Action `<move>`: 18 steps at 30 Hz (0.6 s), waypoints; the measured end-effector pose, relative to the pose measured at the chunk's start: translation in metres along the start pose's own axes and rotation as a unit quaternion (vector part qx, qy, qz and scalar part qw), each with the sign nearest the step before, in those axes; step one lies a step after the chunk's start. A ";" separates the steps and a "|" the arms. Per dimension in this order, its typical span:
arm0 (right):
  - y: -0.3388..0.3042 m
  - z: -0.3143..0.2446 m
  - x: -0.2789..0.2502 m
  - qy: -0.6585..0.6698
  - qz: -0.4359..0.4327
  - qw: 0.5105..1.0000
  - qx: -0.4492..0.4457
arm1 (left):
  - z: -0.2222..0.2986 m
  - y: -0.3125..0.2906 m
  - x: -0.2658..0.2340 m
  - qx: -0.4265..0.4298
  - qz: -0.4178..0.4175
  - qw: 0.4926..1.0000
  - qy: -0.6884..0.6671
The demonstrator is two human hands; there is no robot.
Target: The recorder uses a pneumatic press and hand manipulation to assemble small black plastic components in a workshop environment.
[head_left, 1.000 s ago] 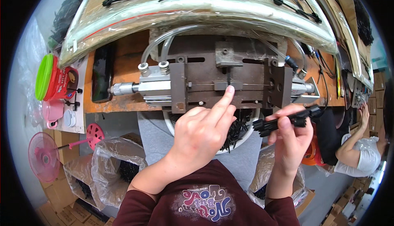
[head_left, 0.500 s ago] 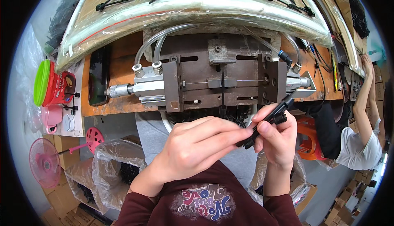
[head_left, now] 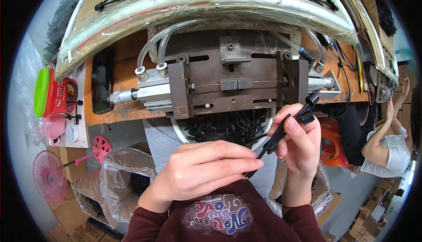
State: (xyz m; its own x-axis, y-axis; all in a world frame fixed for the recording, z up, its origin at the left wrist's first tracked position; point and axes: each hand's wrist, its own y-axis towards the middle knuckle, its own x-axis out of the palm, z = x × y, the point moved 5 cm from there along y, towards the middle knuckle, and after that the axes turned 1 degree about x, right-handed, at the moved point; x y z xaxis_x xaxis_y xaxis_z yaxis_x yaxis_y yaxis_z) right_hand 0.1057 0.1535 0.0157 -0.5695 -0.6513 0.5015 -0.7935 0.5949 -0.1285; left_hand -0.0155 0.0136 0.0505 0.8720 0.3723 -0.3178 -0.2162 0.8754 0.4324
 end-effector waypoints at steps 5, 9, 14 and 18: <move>-0.002 -0.003 0.002 -0.004 -0.006 1.000 -0.014 | 0.002 0.001 0.003 0.008 0.018 1.000 0.005; -0.002 -0.004 0.002 -0.005 -0.016 1.000 -0.021 | 0.004 0.001 0.005 0.044 0.013 0.998 0.039; -0.002 -0.002 0.000 -0.002 -0.005 1.000 -0.022 | 0.006 0.000 0.006 0.007 0.014 0.998 0.059; -0.003 0.003 -0.001 0.006 0.002 1.000 -0.024 | 0.004 -0.002 0.006 -0.008 -0.001 0.998 0.064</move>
State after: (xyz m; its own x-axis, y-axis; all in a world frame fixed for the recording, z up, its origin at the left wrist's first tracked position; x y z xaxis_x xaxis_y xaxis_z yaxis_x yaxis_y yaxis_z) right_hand 0.1080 0.1509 0.0132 -0.5699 -0.6438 0.5106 -0.7798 0.6197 -0.0890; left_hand -0.0077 0.0130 0.0509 0.8094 0.4052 -0.4251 -0.2216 0.8810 0.4179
